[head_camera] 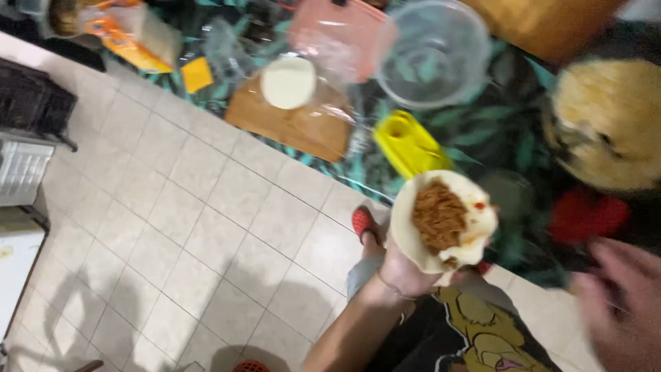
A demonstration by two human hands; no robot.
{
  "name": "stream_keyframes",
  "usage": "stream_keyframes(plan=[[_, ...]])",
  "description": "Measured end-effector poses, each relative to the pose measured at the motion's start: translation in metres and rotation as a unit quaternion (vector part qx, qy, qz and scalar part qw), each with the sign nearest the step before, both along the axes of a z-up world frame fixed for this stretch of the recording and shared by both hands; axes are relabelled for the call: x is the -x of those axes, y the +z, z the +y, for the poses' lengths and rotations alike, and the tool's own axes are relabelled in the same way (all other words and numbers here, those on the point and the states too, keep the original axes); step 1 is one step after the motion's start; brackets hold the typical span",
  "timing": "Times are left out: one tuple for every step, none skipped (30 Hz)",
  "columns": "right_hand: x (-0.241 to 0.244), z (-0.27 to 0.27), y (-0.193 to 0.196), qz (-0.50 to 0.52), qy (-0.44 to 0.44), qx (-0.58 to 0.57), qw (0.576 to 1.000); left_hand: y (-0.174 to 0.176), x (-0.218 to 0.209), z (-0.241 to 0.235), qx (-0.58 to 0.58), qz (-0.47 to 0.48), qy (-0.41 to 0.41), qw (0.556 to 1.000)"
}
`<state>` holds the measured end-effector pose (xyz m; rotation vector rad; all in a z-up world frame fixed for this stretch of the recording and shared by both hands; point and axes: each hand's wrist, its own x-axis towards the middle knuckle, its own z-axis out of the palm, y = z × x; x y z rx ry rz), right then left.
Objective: The person prepares empanadas by placing a filling onto a round dough wrapper, adding a liquid from a yellow container, and folding the dough to seal it. The finished empanadas are placed on a black tray.
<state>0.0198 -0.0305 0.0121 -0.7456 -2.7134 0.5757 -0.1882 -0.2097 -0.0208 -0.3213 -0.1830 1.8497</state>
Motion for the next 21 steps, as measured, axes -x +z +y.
stream_keyframes(plan=[[0.05, -0.02, -0.002, 0.0, 0.006, -0.002, 1.0, 0.015, 0.028, -0.011, -0.002, 0.0, 0.006, 1.0], [0.098, -0.039, -0.005, 0.078, 0.039, 0.033, 0.996, 0.029, 0.055, -0.021, 0.103, 0.121, 0.123, 0.98], [0.136, -0.063, -0.005, 0.147, 0.066, 0.072, 0.984, 0.044, 0.073, -0.034, 0.209, 0.229, 0.23, 0.922], [0.161, -0.071, -0.02, 0.138, 0.066, 0.074, 0.985, 0.029, 0.084, -0.051, 0.213, 0.221, 0.229, 0.924], [0.19, -0.077, -0.038, 0.107, 0.05, 0.091, 0.989, 0.011, 0.099, -0.065, 0.253, 0.173, 0.208, 0.929], [0.219, -0.081, -0.056, 0.076, 0.032, 0.107, 0.991, -0.006, 0.114, -0.079, 0.291, 0.125, 0.186, 0.93], [0.223, -0.079, -0.077, 0.08, 0.038, 0.103, 0.991, -0.008, 0.127, -0.084, 0.287, 0.127, 0.193, 0.93], [0.228, -0.077, -0.099, 0.126, 0.026, 0.066, 0.99, -0.011, 0.139, -0.09, 0.266, 0.131, 0.199, 0.934], [0.221, -0.077, -0.119, 0.161, 0.012, 0.032, 0.986, -0.013, 0.141, -0.097, 0.249, 0.124, 0.2, 0.939], [0.229, -0.078, -0.114, 0.154, 0.017, 0.032, 0.987, -0.021, 0.153, -0.099, 0.25, 0.117, 0.203, 0.939], [0.229, -0.08, -0.111, 0.2, 0.015, 0.128, 0.971, -0.031, 0.158, -0.102, 0.217, 0.138, 0.223, 0.94], [0.229, -0.082, -0.109, 0.242, 0.01, 0.225, 0.944, -0.042, 0.162, -0.105, 0.185, 0.159, 0.243, 0.939], [0.23, -0.079, -0.091, 0.239, 0.017, 0.223, 0.945, -0.057, 0.165, -0.107, 0.183, 0.155, 0.25, 0.938], [0.231, -0.076, -0.072, 0.244, 0.052, 0.249, 0.936, -0.071, 0.167, -0.107, 0.18, 0.106, 0.245, 0.947], [0.229, -0.074, -0.051, 0.247, 0.085, 0.276, 0.925, -0.082, 0.168, -0.108, 0.179, 0.055, 0.237, 0.953], [0.242, -0.073, -0.025, 0.242, 0.089, 0.276, 0.926, -0.092, 0.173, -0.107, 0.178, 0.051, 0.241, 0.953], [0.249, -0.072, 0.002, 0.151, 0.094, 0.28, 0.944, -0.102, 0.174, -0.104, 0.211, 0.005, 0.218, 0.953], [0.257, -0.071, 0.03, 0.057, 0.098, 0.281, 0.953, -0.111, 0.174, -0.101, 0.243, -0.039, 0.194, 0.95], [0.265, -0.067, 0.032, 0.053, 0.098, 0.28, 0.954, -0.104, 0.175, -0.099, 0.241, -0.044, 0.193, 0.95], [0.274, -0.063, 0.035, -0.029, 0.134, 0.229, 0.964, -0.096, 0.176, -0.098, 0.255, -0.005, 0.199, 0.946], [0.285, -0.057, 0.039, -0.11, 0.169, 0.175, 0.964, -0.088, 0.18, -0.094, 0.266, 0.036, 0.205, 0.941]])
